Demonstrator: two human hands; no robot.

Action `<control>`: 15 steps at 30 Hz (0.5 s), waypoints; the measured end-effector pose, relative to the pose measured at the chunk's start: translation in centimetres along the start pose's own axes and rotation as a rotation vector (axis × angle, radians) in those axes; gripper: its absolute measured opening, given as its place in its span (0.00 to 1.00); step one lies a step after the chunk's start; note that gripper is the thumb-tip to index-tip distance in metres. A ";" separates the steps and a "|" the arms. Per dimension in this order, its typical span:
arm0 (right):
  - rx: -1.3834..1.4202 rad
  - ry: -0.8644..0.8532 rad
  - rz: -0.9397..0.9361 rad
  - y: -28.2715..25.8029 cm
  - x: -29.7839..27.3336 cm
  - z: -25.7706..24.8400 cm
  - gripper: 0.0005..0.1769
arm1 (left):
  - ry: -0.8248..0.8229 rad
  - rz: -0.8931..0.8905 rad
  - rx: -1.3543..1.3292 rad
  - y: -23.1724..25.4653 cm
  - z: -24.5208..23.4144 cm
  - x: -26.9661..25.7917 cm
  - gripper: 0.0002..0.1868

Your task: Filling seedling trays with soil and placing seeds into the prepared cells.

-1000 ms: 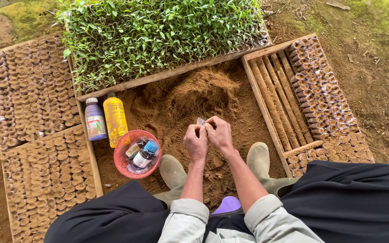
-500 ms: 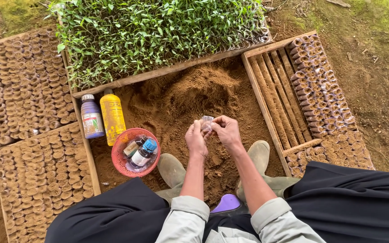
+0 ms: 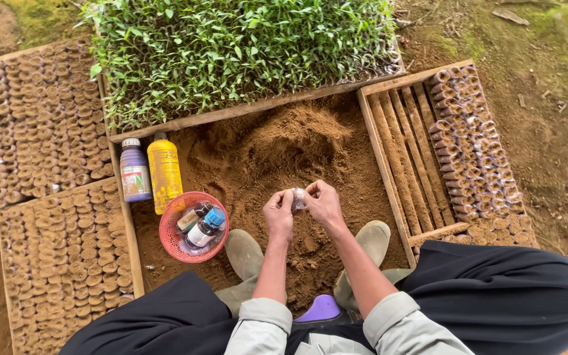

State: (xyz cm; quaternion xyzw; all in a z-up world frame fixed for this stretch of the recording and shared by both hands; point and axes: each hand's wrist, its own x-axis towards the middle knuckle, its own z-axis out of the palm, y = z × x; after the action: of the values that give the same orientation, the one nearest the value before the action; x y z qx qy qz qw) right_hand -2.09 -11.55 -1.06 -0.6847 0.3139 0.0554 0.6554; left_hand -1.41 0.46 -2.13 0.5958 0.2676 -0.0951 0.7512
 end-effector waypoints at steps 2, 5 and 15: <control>-0.187 -0.043 -0.033 0.2 0.4 0.1 0.11 | 0.006 -0.038 -0.075 -0.6 -0.4 0.1 0.06; -0.459 -0.034 -0.114 -0.7 -0.4 1.5 0.12 | 0.063 -0.171 -0.115 -0.3 -0.7 0.5 0.06; 0.185 0.188 0.349 -1.0 -1.1 5.4 0.22 | -0.014 -0.365 -0.282 0.5 -2.0 2.9 0.04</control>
State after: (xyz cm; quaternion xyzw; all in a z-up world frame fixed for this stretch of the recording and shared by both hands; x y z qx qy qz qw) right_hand -0.62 -6.19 -0.38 -0.5592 0.4911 0.0748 0.6637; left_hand 0.67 3.01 -3.52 0.4260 0.3764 -0.1950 0.7993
